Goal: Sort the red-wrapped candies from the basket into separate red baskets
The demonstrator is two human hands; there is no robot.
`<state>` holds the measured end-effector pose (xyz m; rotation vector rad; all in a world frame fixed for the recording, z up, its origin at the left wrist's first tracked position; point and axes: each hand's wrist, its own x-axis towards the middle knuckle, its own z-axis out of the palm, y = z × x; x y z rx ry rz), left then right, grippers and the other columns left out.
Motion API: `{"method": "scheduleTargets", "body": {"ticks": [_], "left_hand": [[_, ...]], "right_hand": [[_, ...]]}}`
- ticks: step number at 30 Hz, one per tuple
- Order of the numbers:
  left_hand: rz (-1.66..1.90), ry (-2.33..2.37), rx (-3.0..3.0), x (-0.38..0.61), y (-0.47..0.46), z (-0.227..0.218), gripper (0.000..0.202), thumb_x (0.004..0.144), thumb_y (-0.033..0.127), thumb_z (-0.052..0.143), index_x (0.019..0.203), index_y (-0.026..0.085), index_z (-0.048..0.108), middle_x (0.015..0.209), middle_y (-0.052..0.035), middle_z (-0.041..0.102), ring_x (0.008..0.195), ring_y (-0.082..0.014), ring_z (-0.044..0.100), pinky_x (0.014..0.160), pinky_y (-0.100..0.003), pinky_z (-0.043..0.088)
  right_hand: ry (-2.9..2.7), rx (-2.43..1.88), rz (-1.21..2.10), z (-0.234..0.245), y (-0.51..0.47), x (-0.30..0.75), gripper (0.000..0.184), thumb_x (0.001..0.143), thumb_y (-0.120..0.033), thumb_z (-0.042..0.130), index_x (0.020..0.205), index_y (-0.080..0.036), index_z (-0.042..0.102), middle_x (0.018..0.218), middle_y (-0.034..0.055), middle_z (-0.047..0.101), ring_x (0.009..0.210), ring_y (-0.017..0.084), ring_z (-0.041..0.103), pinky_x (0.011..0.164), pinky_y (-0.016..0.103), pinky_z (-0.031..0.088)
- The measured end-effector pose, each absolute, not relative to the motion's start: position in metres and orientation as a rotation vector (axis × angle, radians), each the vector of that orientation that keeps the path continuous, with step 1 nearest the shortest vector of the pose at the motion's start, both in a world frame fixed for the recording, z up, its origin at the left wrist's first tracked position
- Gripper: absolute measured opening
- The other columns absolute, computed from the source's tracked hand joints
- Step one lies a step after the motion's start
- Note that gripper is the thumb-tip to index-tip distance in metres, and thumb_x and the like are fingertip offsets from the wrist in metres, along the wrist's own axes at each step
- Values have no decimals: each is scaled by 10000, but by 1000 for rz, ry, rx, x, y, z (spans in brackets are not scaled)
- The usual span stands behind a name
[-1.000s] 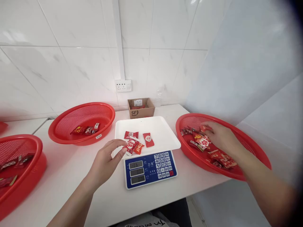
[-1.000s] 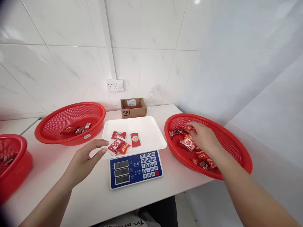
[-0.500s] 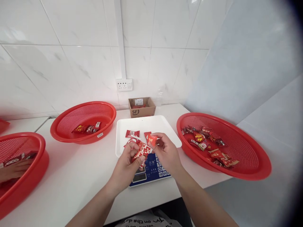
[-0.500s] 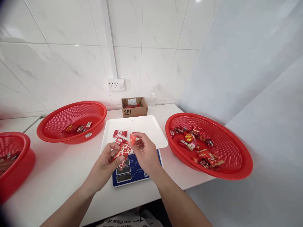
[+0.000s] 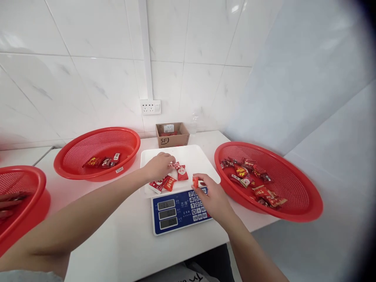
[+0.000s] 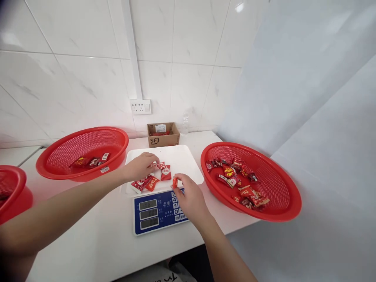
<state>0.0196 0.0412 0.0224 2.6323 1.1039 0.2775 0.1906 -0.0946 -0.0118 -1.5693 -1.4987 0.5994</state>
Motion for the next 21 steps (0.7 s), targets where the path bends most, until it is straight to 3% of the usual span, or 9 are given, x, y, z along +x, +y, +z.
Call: {"method": "scheduleTargets", "body": {"ticks": [8, 12, 16, 19, 21], "left_hand": [[109, 1043, 2750, 27, 51, 17, 245, 837, 183, 442, 971, 186, 647, 978, -103, 658, 1001, -265, 562, 838, -380, 441], [167, 1013, 2728, 20, 49, 17, 298, 885, 309, 420, 1046, 162, 623, 1079, -112, 627, 1053, -242, 542, 917, -358, 411], [247, 899, 2600, -8, 32, 14, 519, 857, 480, 453, 1268, 163, 480, 1258, -115, 530, 1154, -243, 495, 977, -356, 388], [137, 897, 2605, -21, 24, 5, 717, 810, 576, 482, 1405, 206, 331, 1454, -120, 325, 1341, -343, 271, 1074, -493, 241], [8, 894, 2642, -20, 24, -2, 747, 816, 595, 465, 1441, 238, 267, 1515, -98, 204, 1381, -409, 97, 1072, -596, 117]], "right_hand": [[-1955, -1630, 468, -11, -65, 178, 249, 860, -166, 426, 1095, -180, 508, 1135, 104, 613, 1069, 235, 557, 881, 375, 432], [-1944, -1640, 432, -9, -61, 179, 275, 855, -182, 454, 1126, -182, 502, 1165, 113, 611, 1089, 254, 559, 895, 397, 432], [-1828, -1577, 454, -8, -80, 190, 226, 839, -230, 504, 1064, -240, 519, 1130, 60, 632, 1066, 241, 585, 860, 379, 462], [-1765, -1537, 431, -9, -91, 196, 197, 835, -276, 540, 1030, -248, 525, 1113, 35, 634, 1077, 237, 579, 867, 379, 466], [-1740, -1521, 426, -10, -95, 195, 187, 841, -310, 551, 1017, -253, 527, 1114, 22, 632, 1076, 226, 578, 882, 376, 463]]}}
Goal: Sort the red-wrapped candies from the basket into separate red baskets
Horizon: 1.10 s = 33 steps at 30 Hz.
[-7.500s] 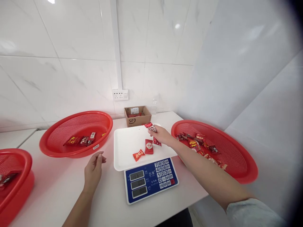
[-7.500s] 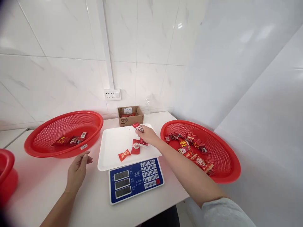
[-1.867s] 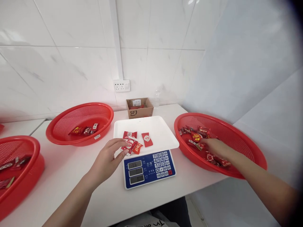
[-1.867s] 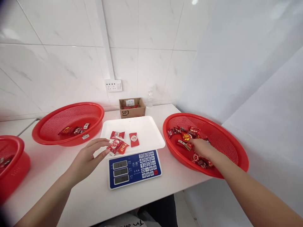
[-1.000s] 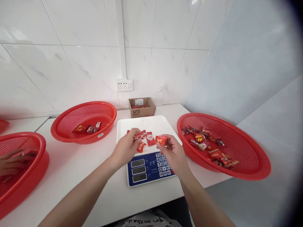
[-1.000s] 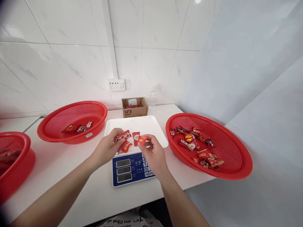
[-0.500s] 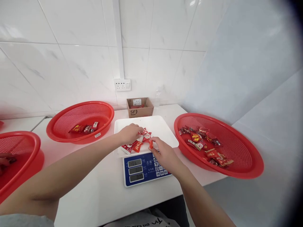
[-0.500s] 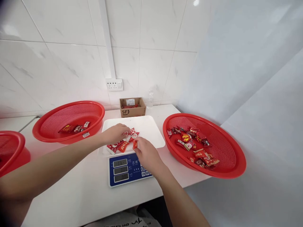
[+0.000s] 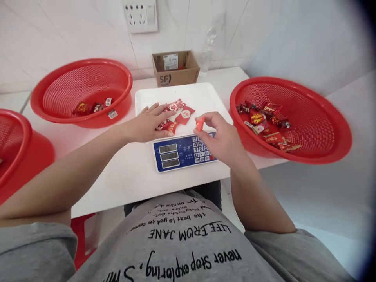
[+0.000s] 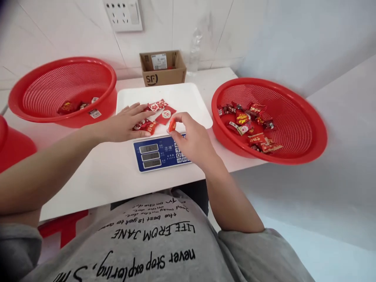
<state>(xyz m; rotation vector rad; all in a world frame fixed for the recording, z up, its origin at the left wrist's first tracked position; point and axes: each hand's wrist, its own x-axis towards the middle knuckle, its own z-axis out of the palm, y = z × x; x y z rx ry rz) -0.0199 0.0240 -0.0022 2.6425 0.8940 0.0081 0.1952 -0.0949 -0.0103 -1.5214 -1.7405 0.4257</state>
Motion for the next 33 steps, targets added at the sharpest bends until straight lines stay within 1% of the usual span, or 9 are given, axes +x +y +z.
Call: {"method": "scheduleTargets", "body": {"ticks": [4, 9, 12, 14, 16, 21, 26, 29, 33], "left_hand": [[-57, 831, 2691, -5, 35, -12, 650, 874, 546, 397, 1441, 256, 269, 1528, -87, 166, 1378, -416, 79, 1049, -632, 95], [159, 898, 2675, 6, 23, 1, 620, 867, 537, 430, 1385, 203, 366, 1483, -87, 268, 1383, -403, 102, 1059, -618, 98], [410, 861, 2516, -1, -22, 16, 520, 882, 526, 403, 1301, 223, 463, 1374, -67, 443, 1306, -301, 351, 1053, -470, 286], [438, 806, 2347, -9, -60, 17, 434, 897, 523, 362, 1161, 241, 561, 1145, -47, 614, 1068, -227, 569, 903, -362, 449], [388, 761, 2272, -17, -93, 9, 384, 877, 529, 418, 1055, 239, 597, 982, -38, 663, 888, -190, 621, 767, -308, 491], [250, 899, 2121, -21, -128, -31, 271, 859, 453, 504, 785, 204, 581, 735, -3, 628, 650, -134, 570, 559, -230, 434], [353, 992, 2081, -21, -125, -38, 310, 916, 377, 414, 689, 195, 521, 666, 8, 569, 595, -112, 513, 540, -215, 393], [534, 950, 2079, -22, -126, -37, 330, 932, 352, 386, 665, 192, 495, 643, 6, 543, 575, -105, 493, 528, -208, 385], [684, 887, 2103, -17, -125, -45, 328, 927, 355, 409, 653, 194, 490, 603, 5, 540, 546, -100, 504, 498, -193, 400]], "right_hand": [[-1744, -1484, 435, -10, -98, 191, 174, 852, -343, 550, 999, -251, 537, 1103, 15, 630, 1058, 213, 585, 888, 373, 467], [-1698, -1433, 472, -7, -106, 195, 219, 862, -356, 528, 1054, -250, 530, 1104, 22, 620, 1027, 196, 593, 901, 388, 464], [-1683, -1423, 564, -9, -123, 196, 193, 849, -330, 548, 1021, -243, 541, 1032, 24, 629, 939, 175, 607, 841, 349, 480], [-1745, -1414, 625, -14, -138, 191, 161, 822, -287, 573, 973, -235, 553, 958, 27, 625, 864, 166, 597, 771, 319, 481], [-1828, -1392, 690, -24, -153, 183, 107, 799, -247, 589, 899, -227, 558, 874, 21, 607, 807, 157, 571, 721, 298, 463], [-1948, -1384, 1062, -51, -170, 163, 70, 789, -247, 605, 771, -203, 554, 746, -9, 584, 674, 123, 535, 612, 239, 403], [-1877, -1412, 1183, -48, -161, 159, 155, 774, -340, 633, 779, -199, 568, 753, -6, 599, 680, 135, 527, 618, 247, 394], [-1800, -1302, 1201, -42, -158, 159, 249, 844, -438, 521, 809, -196, 569, 751, 8, 601, 674, 138, 530, 609, 249, 396], [-1807, -1263, 1072, -48, -159, 158, 379, 890, -501, 404, 700, -195, 523, 649, 3, 568, 592, 127, 505, 542, 237, 363]]}}
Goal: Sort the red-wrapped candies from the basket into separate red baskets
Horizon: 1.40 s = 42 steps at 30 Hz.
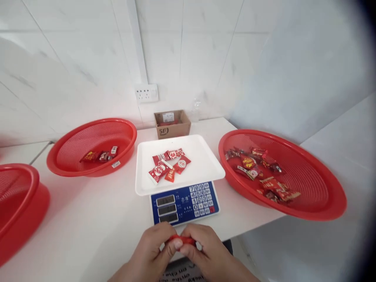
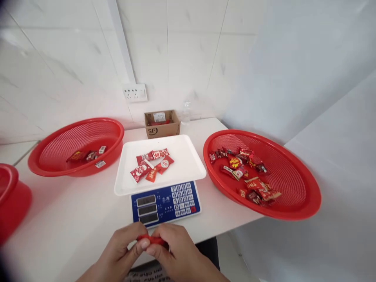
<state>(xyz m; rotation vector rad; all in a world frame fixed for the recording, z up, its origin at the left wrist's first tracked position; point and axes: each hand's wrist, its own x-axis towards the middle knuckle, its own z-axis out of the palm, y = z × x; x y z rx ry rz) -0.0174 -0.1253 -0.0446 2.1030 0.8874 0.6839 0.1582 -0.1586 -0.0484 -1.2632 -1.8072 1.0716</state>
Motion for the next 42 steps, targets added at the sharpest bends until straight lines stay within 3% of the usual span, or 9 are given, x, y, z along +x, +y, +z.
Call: {"method": "scheduleTargets", "body": {"ticks": [3, 6, 9, 13, 16, 24, 29, 33, 42], "left_hand": [[904, 812, 2231, -18, -115, -46, 257, 926, 342, 415, 743, 198, 525, 652, -15, 585, 594, -114, 561, 526, -198, 455], [1050, 889, 2453, -24, -92, -36, 146, 912, 271, 459, 996, 199, 556, 919, -74, 665, 871, -161, 631, 738, -258, 529], [890, 1002, 2667, -30, -61, -22, 255, 905, 280, 473, 1139, 207, 546, 1134, -82, 653, 1119, -215, 571, 925, -367, 498], [528, 1090, 2683, -24, -24, -13, 387, 914, 373, 439, 1252, 197, 506, 1314, -87, 558, 1269, -254, 454, 1003, -436, 450], [424, 1055, 2662, -12, -10, -13, 456, 903, 393, 454, 1297, 164, 463, 1373, -129, 494, 1302, -270, 410, 1033, -458, 411], [336, 915, 2577, -4, 6, -10, 435, 914, 276, 395, 1339, 184, 414, 1417, -112, 443, 1339, -220, 354, 1070, -415, 357], [205, 976, 2584, -2, 20, -12, 650, 880, 455, 444, 1446, 206, 243, 1541, -116, 184, 1421, -277, 88, 1126, -503, 181], [31, 1084, 2587, 7, 33, -11, 883, 807, 667, 399, 1472, 148, 138, 1551, -147, 62, 1415, -309, -25, 1124, -535, 80], [11, 1157, 2595, 11, 36, -13, 848, 837, 669, 314, 1455, 97, 214, 1542, -167, 112, 1418, -316, 6, 1126, -529, 55]], "right_hand": [[-1832, -1292, 927, -57, -158, 163, 408, 896, -527, 381, 713, -197, 536, 631, 3, 577, 563, 126, 511, 523, 236, 366], [-1813, -1362, 755, -56, -150, 175, 339, 929, -447, 362, 844, -197, 575, 733, 26, 628, 653, 140, 569, 595, 248, 428], [-1857, -1364, 593, -40, -131, 190, 282, 939, -393, 369, 966, -207, 579, 927, 66, 661, 862, 177, 613, 749, 299, 478], [-2006, -1345, 459, -18, -88, 196, 336, 941, -401, 361, 1146, -205, 539, 1252, 103, 581, 1241, 241, 456, 1004, 430, 384], [-2134, -1348, 470, -12, -60, 191, 370, 948, -409, 324, 1162, -190, 534, 1334, 112, 516, 1332, 255, 340, 1068, 477, 303], [-2118, -1411, 659, -11, -43, 201, 378, 952, -482, 255, 940, -220, 527, 1013, 67, 624, 942, 209, 578, 825, 386, 446], [-2025, -1505, 679, 2, -31, 209, 366, 938, -517, 257, 805, -230, 440, 760, 0, 570, 711, 173, 530, 676, 319, 407], [-2003, -1462, 727, 1, -6, 202, 327, 938, -496, 268, 844, -235, 441, 780, -13, 568, 735, 163, 528, 695, 301, 394], [-1959, -1465, 739, -4, -7, 199, 324, 933, -490, 288, 839, -231, 459, 769, -7, 588, 720, 170, 540, 693, 300, 396]]}}
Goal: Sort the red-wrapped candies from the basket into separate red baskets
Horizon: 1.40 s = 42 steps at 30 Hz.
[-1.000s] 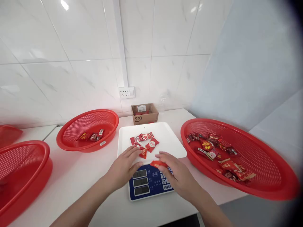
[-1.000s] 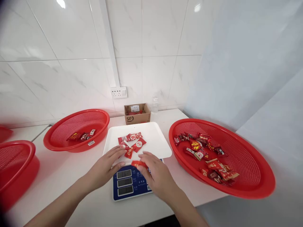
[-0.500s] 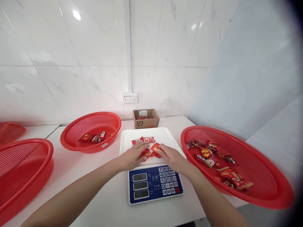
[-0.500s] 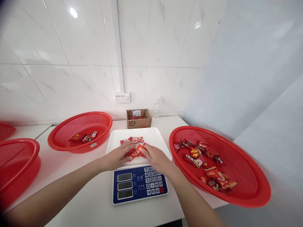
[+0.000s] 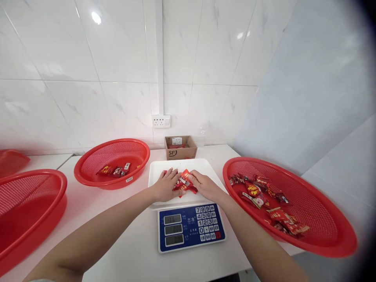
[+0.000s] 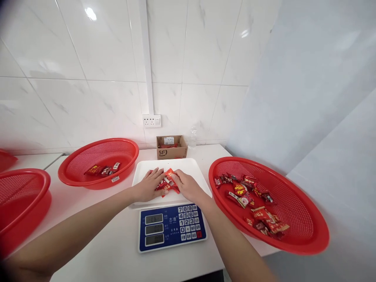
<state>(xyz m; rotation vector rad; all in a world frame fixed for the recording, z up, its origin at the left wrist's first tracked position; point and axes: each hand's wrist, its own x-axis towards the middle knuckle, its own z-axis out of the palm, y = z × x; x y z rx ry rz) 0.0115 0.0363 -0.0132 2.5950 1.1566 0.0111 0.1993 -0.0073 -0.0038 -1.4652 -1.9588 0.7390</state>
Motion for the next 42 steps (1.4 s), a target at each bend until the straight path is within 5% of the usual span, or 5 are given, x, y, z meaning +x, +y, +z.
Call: {"method": "scheduleTargets", "body": {"ticks": [5, 11, 14, 20, 42], "left_hand": [[254, 1068, 2576, 10, 1, 1, 786, 845, 636, 373, 1455, 165, 220, 1543, -147, 147, 1420, -310, 8, 1122, -545, 84], [649, 685, 2339, 1, -80, 8, 366, 903, 500, 387, 1027, 221, 588, 992, -78, 663, 911, -189, 612, 790, -310, 511], [741, 710, 2430, -1, -93, -11, 320, 941, 402, 338, 1038, 226, 587, 980, -72, 669, 936, -181, 608, 793, -296, 508], [686, 785, 3031, -11, -76, -33, 1007, 654, 810, 392, 1474, 275, 157, 1529, -185, 164, 1360, -475, 145, 986, -743, 69], [611, 654, 3078, -13, -61, 0, 946, 688, 797, 400, 1462, 308, 166, 1546, -122, 145, 1400, -362, 145, 1086, -610, 47]], "right_hand": [[-1733, -1377, 669, 7, -52, 199, 313, 931, -477, 329, 887, -222, 505, 850, 1, 604, 774, 155, 541, 726, 273, 405], [-1870, -1247, 1076, -13, -126, 187, 388, 887, -524, 418, 707, -195, 521, 694, -10, 568, 662, 135, 507, 607, 235, 378], [-1790, -1247, 1163, -30, -140, 180, 420, 875, -551, 416, 681, -193, 520, 678, -3, 561, 660, 140, 504, 619, 247, 378], [-1576, -1246, 1198, -37, -137, 181, 422, 868, -563, 419, 711, -193, 547, 679, 7, 565, 661, 147, 519, 641, 264, 411], [-1480, -1388, 1019, -28, -140, 205, 399, 849, -562, 431, 718, -218, 582, 682, 33, 637, 652, 175, 590, 621, 277, 499]]}}
